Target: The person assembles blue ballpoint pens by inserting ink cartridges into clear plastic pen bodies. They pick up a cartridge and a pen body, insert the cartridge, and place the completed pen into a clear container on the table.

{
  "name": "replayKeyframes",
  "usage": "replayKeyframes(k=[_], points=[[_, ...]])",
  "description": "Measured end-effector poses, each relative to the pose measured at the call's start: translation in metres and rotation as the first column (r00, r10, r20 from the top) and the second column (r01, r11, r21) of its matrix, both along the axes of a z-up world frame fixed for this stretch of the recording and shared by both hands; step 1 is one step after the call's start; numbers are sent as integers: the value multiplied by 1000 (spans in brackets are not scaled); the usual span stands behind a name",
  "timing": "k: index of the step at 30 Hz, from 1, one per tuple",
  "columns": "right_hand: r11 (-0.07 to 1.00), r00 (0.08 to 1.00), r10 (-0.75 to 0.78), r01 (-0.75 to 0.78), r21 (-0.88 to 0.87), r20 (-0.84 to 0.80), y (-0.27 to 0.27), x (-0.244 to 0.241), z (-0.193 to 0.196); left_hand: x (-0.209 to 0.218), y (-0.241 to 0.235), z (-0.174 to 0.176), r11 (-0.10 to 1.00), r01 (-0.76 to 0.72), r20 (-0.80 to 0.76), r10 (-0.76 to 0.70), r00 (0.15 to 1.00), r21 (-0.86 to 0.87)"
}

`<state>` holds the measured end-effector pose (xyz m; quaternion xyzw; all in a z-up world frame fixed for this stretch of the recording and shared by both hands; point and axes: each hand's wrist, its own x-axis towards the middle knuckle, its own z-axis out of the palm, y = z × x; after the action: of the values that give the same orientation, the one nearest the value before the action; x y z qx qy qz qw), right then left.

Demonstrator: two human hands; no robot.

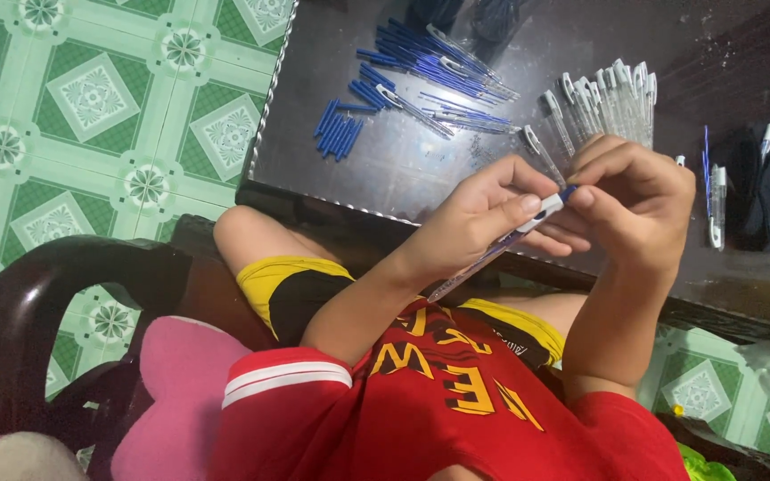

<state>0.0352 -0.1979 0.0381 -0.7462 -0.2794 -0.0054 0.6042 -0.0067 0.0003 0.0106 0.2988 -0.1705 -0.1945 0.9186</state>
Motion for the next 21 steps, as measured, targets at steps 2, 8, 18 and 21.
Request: replayKeyframes(k=[2,8,18,21], points=[[999,999,-37,37,9,-21,4,-6,1,-1,-2,-2,1000,-6,-27,6,1000,-5],[989,992,-127,128,68,-19,0,-13,-11,-1,-1,1,1000,4,-30,-4,1000,27],[963,974,-225,225,145,-17,3,-23,-20,-4,1,4,996,10,0,-10,1000,85],[948,972,-236,233,215,-9,7,-23,-23,-5,1,3,993,27,5,-27,1000,111]])
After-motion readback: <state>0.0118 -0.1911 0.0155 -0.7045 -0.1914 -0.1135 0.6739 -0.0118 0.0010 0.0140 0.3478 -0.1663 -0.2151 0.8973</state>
